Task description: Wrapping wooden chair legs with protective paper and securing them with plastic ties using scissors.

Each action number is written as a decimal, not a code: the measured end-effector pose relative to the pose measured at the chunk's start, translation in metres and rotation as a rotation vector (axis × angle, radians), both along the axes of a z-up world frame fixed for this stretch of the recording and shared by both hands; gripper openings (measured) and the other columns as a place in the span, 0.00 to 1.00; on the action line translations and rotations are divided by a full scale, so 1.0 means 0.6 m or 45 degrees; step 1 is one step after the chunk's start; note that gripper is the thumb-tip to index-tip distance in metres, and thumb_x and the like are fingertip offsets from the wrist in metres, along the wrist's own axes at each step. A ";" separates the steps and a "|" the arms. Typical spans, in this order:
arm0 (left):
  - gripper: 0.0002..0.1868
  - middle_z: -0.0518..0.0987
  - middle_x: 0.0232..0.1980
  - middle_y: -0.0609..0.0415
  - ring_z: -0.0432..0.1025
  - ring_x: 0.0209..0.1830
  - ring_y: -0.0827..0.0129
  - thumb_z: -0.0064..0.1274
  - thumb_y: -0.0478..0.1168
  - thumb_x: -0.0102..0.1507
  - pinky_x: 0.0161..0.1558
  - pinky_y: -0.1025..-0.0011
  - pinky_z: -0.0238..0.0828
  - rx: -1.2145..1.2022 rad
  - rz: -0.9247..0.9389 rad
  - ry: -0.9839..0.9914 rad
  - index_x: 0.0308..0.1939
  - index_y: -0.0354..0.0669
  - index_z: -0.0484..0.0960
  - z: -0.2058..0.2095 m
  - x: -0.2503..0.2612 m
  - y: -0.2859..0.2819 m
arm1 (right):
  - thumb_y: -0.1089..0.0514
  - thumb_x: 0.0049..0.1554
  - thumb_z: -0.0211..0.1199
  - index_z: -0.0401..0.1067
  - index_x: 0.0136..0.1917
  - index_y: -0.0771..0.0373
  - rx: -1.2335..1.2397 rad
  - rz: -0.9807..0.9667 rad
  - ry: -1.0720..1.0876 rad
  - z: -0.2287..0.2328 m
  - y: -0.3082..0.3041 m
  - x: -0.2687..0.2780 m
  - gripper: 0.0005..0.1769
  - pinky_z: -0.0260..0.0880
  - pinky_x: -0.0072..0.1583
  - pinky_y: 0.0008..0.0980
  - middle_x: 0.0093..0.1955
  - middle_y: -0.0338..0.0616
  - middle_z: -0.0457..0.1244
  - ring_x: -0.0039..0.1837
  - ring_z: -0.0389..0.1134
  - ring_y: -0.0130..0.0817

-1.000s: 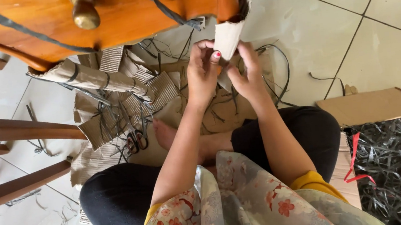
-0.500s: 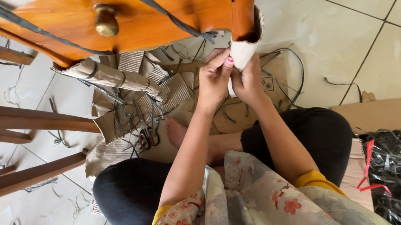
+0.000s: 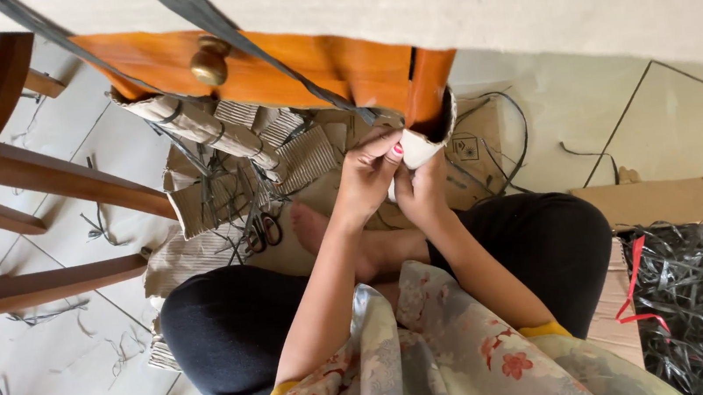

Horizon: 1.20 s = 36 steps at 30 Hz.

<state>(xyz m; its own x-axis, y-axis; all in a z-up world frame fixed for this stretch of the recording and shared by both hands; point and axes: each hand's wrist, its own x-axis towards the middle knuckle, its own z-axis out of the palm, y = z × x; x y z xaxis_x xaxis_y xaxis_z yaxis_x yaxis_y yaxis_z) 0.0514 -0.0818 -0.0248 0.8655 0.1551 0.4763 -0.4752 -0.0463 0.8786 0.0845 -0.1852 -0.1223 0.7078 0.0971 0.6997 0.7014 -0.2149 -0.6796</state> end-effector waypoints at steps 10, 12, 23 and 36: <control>0.16 0.76 0.53 0.45 0.68 0.58 0.62 0.44 0.40 0.74 0.64 0.57 0.63 -0.198 0.086 0.062 0.61 0.35 0.78 0.042 -0.026 -0.040 | 0.65 0.64 0.55 0.56 0.71 0.75 -0.063 0.063 0.053 0.119 -0.010 -0.038 0.24 0.63 0.64 0.61 0.62 0.65 0.58 0.64 0.62 0.68; 0.19 0.75 0.54 0.46 0.64 0.60 0.65 0.40 0.44 0.77 0.66 0.55 0.61 -0.269 0.056 0.104 0.63 0.32 0.74 0.050 -0.021 -0.044 | 0.64 0.64 0.55 0.56 0.72 0.75 -0.062 0.077 0.083 0.122 -0.013 -0.040 0.25 0.63 0.64 0.59 0.63 0.64 0.59 0.65 0.62 0.68; 0.11 0.77 0.35 0.60 0.66 0.43 0.76 0.51 0.42 0.72 0.49 0.70 0.73 -0.373 0.092 0.252 0.47 0.38 0.85 0.046 -0.004 -0.037 | 0.60 0.48 0.77 0.50 0.81 0.68 -0.393 0.425 0.307 0.170 -0.104 -0.012 0.55 0.49 0.76 0.63 0.81 0.70 0.42 0.76 0.52 0.72; 0.09 0.80 0.35 0.56 0.71 0.40 0.78 0.57 0.40 0.69 0.44 0.74 0.76 -0.622 0.047 0.228 0.45 0.35 0.85 0.023 0.020 -0.037 | 0.62 0.59 0.74 0.62 0.67 0.69 0.207 0.078 0.037 0.326 -0.056 -0.053 0.29 0.56 0.38 0.26 0.61 0.50 0.57 0.40 0.57 0.30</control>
<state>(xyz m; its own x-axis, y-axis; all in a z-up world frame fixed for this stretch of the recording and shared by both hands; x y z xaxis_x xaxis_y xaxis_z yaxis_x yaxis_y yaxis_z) 0.0632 -0.1037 -0.0110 0.9164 0.3545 0.1861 -0.3217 0.3751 0.8694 0.0529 -0.2187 0.0733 0.7240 0.0277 0.6892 0.6895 -0.0582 -0.7220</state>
